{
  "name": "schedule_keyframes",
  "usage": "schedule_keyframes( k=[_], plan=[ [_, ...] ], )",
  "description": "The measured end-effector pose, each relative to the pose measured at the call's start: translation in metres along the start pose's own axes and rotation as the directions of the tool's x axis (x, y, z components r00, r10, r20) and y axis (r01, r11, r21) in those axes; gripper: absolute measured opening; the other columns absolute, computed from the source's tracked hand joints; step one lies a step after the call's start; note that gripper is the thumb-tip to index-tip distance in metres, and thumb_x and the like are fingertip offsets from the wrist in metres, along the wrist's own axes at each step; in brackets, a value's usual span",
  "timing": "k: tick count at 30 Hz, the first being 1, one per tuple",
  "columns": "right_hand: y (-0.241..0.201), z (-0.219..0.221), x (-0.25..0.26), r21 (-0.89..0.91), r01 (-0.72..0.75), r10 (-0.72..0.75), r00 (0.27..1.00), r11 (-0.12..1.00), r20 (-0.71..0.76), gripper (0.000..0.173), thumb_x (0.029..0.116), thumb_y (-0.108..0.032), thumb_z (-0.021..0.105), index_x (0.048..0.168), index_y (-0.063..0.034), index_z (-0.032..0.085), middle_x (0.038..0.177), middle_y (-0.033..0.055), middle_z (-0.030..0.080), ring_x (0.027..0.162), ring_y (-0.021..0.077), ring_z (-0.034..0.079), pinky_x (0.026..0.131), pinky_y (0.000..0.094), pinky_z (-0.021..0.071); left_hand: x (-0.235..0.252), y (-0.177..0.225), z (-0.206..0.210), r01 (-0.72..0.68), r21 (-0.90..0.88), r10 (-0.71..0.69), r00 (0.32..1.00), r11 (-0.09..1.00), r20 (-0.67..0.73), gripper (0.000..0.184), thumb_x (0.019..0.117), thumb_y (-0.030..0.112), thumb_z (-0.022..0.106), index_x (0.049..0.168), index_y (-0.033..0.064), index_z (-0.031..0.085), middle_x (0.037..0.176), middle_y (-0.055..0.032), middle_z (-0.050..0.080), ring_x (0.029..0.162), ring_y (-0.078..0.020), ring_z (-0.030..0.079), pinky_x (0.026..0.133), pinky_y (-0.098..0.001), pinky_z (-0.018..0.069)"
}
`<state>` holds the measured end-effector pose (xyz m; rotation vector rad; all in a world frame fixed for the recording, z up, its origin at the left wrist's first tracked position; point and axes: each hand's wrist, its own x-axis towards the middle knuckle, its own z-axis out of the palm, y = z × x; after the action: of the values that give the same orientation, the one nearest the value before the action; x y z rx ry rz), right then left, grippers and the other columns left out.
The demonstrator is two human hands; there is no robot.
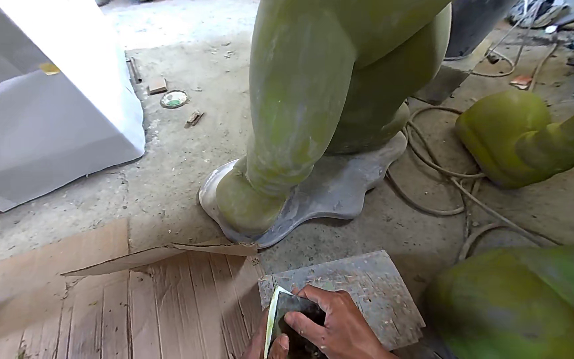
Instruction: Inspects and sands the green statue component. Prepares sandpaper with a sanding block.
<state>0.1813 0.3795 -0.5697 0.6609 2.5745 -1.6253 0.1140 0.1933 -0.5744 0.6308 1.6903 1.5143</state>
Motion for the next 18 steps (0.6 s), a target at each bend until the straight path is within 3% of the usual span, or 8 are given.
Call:
schedule_keyframes(
  k=[3, 7, 8, 10, 12, 14, 16, 18],
  plan=[
    [0.004, -0.001, 0.000, -0.024, 0.031, -0.030, 0.999, 0.999, 0.034, 0.032, 0.0928, -0.043, 0.071, 0.099, -0.0120, 0.074, 0.078, 0.0011, 0.072, 0.072, 0.0083, 0.068, 0.066, 0.0319, 0.0537, 0.001, -0.001, -0.001, 0.021, -0.062, -0.019, 0.999, 0.998, 0.042, 0.055, 0.1065, 0.012, 0.049, 0.146, -0.0199, 0.028, 0.131, -0.0156, 0.061, 0.118, -0.0001, 0.060, 0.106, -0.0219, 0.0484],
    [0.000, -0.002, -0.002, -0.014, 0.116, -0.116, 0.993, 0.993, -0.013, 0.032, 0.0943, -0.041, 0.071, 0.100, -0.0098, 0.075, 0.082, 0.0031, 0.074, 0.075, 0.0081, 0.070, 0.066, 0.0311, 0.0557, 0.005, -0.006, 0.002, -0.098, -0.297, 0.092, 0.995, 0.950, -0.034, 0.042, 0.1074, 0.017, 0.051, 0.143, -0.0034, 0.041, 0.128, 0.0064, 0.067, 0.117, 0.0003, 0.062, 0.107, -0.0271, 0.0507],
    [-0.003, -0.004, -0.003, -0.018, 0.130, -0.131, 0.991, 0.991, -0.038, 0.032, 0.0946, -0.040, 0.071, 0.101, -0.0089, 0.075, 0.082, 0.0039, 0.075, 0.075, 0.0086, 0.071, 0.066, 0.0314, 0.0566, 0.009, -0.008, 0.001, -0.145, -0.327, 0.140, 0.989, 0.934, -0.040, 0.046, 0.1081, 0.023, 0.050, 0.146, -0.0022, 0.041, 0.134, 0.0043, 0.065, 0.122, -0.0036, 0.061, 0.110, -0.0303, 0.0491],
    [-0.006, -0.005, -0.005, -0.045, 0.125, -0.128, 0.989, 0.991, -0.073, 0.032, 0.0949, -0.041, 0.070, 0.096, -0.0098, 0.074, 0.073, 0.0022, 0.070, 0.065, 0.0078, 0.066, 0.058, 0.0298, 0.0529, 0.017, -0.017, -0.002, -0.227, -0.368, 0.235, 0.972, 0.902, -0.025, 0.060, 0.1085, 0.034, 0.047, 0.152, -0.0057, 0.034, 0.149, -0.0095, 0.055, 0.135, -0.0171, 0.055, 0.116, -0.0387, 0.0442],
    [-0.006, -0.007, -0.005, -0.066, 0.098, -0.103, 0.993, 0.993, -0.062, 0.032, 0.0952, -0.042, 0.069, 0.095, -0.0102, 0.073, 0.070, 0.0017, 0.068, 0.062, 0.0080, 0.064, 0.056, 0.0296, 0.0513, 0.019, -0.022, -0.003, -0.252, -0.348, 0.261, 0.965, 0.903, -0.019, 0.065, 0.1086, 0.037, 0.046, 0.153, -0.0077, 0.032, 0.153, -0.0145, 0.050, 0.139, -0.0210, 0.051, 0.118, -0.0403, 0.0417],
    [-0.005, -0.006, -0.004, -0.077, 0.082, -0.086, 0.995, 0.994, -0.053, 0.032, 0.0950, -0.042, 0.069, 0.095, -0.0105, 0.073, 0.071, 0.0017, 0.068, 0.063, 0.0084, 0.064, 0.057, 0.0304, 0.0514, 0.018, -0.022, -0.004, -0.237, -0.290, 0.250, 0.968, 0.927, 0.008, 0.064, 0.1095, 0.034, 0.045, 0.153, -0.0113, 0.029, 0.154, -0.0159, 0.049, 0.140, -0.0187, 0.050, 0.119, -0.0387, 0.0408],
    [-0.005, -0.005, -0.004, -0.083, 0.083, -0.086, 0.996, 0.993, -0.037, 0.031, 0.0943, -0.041, 0.070, 0.097, -0.0104, 0.074, 0.074, 0.0031, 0.071, 0.067, 0.0100, 0.067, 0.060, 0.0324, 0.0534, 0.011, -0.013, -0.003, -0.171, -0.177, 0.180, 0.983, 0.969, 0.037, 0.055, 0.1098, 0.020, 0.045, 0.148, -0.0159, 0.029, 0.147, -0.0127, 0.055, 0.132, -0.0059, 0.053, 0.116, -0.0292, 0.0434],
    [-0.005, -0.004, -0.007, -0.091, 0.080, -0.080, 0.997, 0.993, 0.007, 0.030, 0.0943, -0.040, 0.070, 0.098, -0.0101, 0.074, 0.078, 0.0043, 0.073, 0.072, 0.0120, 0.070, 0.063, 0.0345, 0.0549, 0.005, -0.008, -0.004, -0.081, -0.113, 0.091, 0.992, 0.990, 0.087, 0.055, 0.1077, 0.013, 0.047, 0.146, -0.0205, 0.026, 0.138, -0.0148, 0.058, 0.124, -0.0005, 0.057, 0.111, -0.0240, 0.0457]
  ],
)
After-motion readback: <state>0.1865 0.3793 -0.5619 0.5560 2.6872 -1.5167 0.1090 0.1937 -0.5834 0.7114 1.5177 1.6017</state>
